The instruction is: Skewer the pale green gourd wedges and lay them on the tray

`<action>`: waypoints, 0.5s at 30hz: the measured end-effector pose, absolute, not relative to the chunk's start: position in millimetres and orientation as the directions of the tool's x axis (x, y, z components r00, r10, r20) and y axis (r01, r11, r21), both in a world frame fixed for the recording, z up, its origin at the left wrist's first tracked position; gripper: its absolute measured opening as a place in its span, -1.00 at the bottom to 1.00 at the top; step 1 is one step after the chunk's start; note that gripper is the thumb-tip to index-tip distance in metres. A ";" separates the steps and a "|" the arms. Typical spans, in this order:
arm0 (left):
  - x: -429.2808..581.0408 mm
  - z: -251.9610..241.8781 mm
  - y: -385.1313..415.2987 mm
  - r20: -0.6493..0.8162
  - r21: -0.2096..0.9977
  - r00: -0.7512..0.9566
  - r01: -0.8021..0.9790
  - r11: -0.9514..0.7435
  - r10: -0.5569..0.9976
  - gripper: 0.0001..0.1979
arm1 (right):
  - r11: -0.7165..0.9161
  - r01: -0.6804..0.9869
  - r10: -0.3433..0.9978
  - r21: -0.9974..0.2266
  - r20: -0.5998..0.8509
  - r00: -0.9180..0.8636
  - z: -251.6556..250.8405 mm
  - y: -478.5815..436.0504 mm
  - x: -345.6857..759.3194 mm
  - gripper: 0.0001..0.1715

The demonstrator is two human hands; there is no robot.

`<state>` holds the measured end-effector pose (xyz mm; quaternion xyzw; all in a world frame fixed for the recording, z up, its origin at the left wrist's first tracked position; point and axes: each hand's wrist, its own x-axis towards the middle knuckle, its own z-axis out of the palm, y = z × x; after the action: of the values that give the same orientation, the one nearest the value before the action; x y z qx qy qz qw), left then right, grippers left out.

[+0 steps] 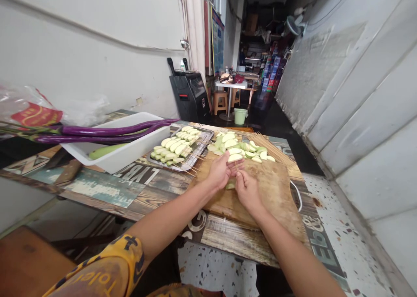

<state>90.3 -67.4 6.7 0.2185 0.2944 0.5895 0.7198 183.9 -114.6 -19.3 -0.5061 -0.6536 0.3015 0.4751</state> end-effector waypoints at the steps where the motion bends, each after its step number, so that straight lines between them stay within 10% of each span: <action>1: 90.1 6.7 -67.2 -0.171 0.665 0.121 -0.718 0.205 0.978 -0.75 | 0.271 0.314 0.961 -0.910 0.273 -0.038 -20.7 -114.8 182.9 -0.69; 6: 86.9 7.2 -66.0 -0.193 0.675 0.142 -0.699 0.236 0.971 -0.76 | 0.148 0.074 0.987 -0.986 0.142 -0.079 -23.7 -116.0 179.1 -0.67; 15: 81.8 3.9 -62.3 -0.186 0.616 0.314 -0.701 0.360 0.931 -0.73 | 0.278 0.293 0.960 -0.915 0.276 -0.048 -24.1 -112.3 182.6 -0.68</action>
<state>81.8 -62.3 3.9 0.2175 0.2646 0.5224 0.7809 182.6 -112.3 -24.1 -0.4922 -0.6366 0.3446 0.4834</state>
